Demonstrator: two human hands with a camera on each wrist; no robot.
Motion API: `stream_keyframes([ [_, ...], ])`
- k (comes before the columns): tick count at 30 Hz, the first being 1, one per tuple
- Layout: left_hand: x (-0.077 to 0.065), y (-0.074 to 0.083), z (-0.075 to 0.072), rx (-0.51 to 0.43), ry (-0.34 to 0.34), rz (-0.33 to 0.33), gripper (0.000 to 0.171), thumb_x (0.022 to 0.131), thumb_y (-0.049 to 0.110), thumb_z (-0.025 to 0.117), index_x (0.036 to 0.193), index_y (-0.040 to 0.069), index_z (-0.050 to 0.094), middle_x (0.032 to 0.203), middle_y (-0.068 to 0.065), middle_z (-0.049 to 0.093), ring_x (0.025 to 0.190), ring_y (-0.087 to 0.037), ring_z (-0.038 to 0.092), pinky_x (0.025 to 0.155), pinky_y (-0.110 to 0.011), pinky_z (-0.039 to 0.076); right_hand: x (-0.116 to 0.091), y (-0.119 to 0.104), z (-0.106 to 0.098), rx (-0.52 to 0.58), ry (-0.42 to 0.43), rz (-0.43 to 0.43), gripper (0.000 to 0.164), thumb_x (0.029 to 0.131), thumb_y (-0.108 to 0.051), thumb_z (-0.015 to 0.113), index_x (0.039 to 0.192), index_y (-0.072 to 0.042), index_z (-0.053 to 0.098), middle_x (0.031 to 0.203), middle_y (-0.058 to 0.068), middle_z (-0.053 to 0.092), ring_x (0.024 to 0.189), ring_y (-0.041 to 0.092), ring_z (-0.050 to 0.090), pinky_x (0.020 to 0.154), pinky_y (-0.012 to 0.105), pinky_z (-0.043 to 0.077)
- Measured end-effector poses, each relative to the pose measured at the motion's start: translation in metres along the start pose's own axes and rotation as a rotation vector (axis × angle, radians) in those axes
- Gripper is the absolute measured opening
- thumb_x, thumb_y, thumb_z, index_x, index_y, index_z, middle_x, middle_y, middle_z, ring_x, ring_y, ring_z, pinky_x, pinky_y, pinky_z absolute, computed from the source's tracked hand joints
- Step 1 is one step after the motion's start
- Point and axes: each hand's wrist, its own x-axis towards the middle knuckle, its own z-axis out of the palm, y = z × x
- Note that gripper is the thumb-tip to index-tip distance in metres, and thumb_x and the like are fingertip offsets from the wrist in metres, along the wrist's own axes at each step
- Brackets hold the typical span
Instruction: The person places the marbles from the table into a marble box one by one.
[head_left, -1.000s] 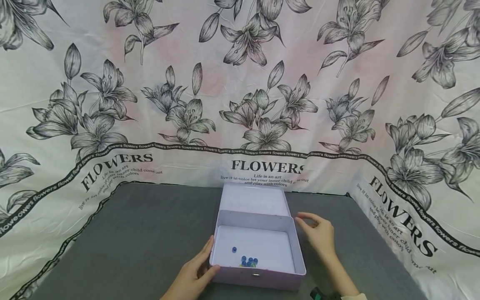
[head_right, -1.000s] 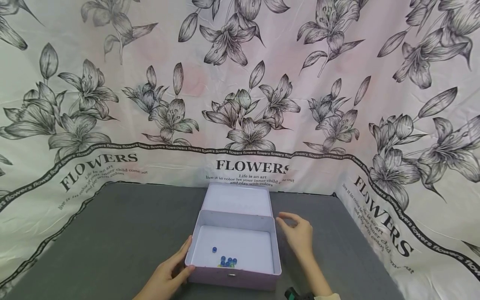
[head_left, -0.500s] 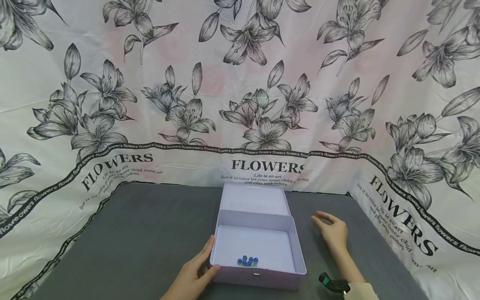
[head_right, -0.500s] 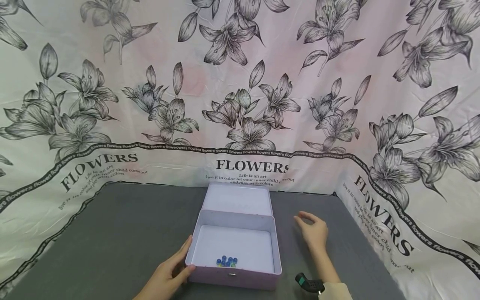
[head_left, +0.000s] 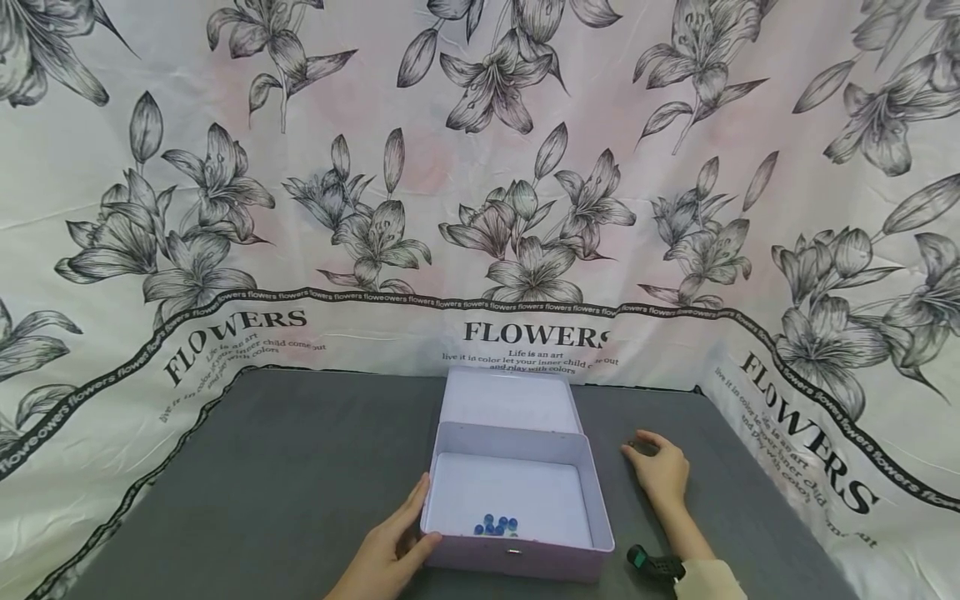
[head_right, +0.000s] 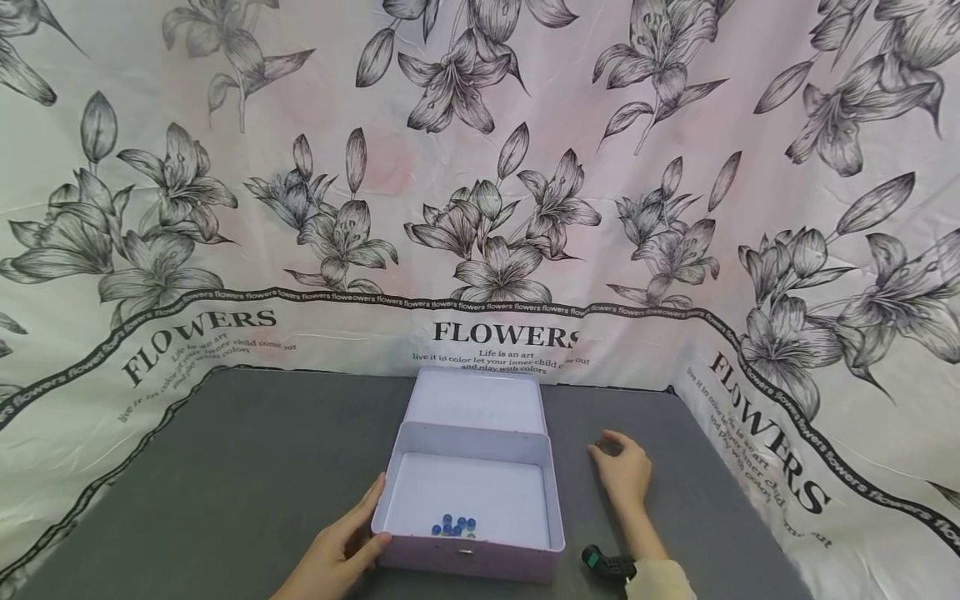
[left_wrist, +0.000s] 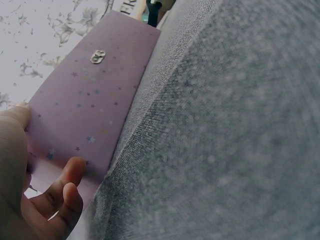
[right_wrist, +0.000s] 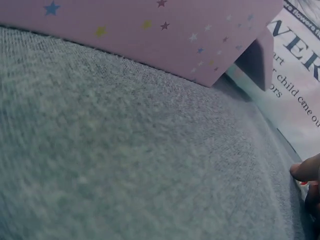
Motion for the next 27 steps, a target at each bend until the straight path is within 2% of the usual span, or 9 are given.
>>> stream_keyframes([
  [4,0.0004,0.0008,-0.0004,0.008,0.001,-0.003,0.075,0.104,0.038,0.069,0.166,0.012,0.035,0.171,-0.009,0.031,0.137,-0.024,0.051,0.098,-0.024,0.05,-0.0009,-0.0002,0.0007,-0.001,0.014,-0.009,0.034,0.088,-0.01,0.085,0.115,0.008,0.076,0.117,0.03,0.074,0.118,0.052,0.063,0.103,0.062,0.046],
  [9,-0.0011,0.0004,0.0011,0.03,0.019,0.004,0.074,0.103,0.039,0.07,0.165,0.011,0.038,0.17,-0.009,0.033,0.15,-0.035,0.04,0.115,-0.039,0.045,-0.0047,0.0006,-0.0002,-0.011,0.024,-0.02,0.03,0.089,-0.01,0.084,0.111,0.008,0.078,0.114,0.029,0.075,0.117,0.051,0.064,0.103,0.061,0.045],
  [18,-0.0029,-0.0023,0.0043,0.031,0.029,0.0,0.074,0.102,0.035,0.073,0.163,0.009,0.041,0.169,-0.006,0.035,0.15,-0.036,0.041,0.117,-0.037,0.042,-0.008,0.0026,0.0022,-0.033,0.055,-0.063,0.02,0.09,-0.008,0.083,0.103,0.006,0.08,0.103,0.025,0.078,0.105,0.048,0.069,0.096,0.059,0.047],
  [27,0.0007,-0.0013,0.0019,0.036,0.02,0.01,0.074,0.104,0.038,0.07,0.164,0.009,0.038,0.17,-0.008,0.032,0.151,-0.036,0.038,0.117,-0.045,0.041,-0.0046,-0.0009,0.0028,-0.013,0.033,-0.074,0.02,0.091,-0.01,0.083,0.105,0.004,0.081,0.106,0.024,0.079,0.109,0.047,0.069,0.097,0.059,0.047],
])
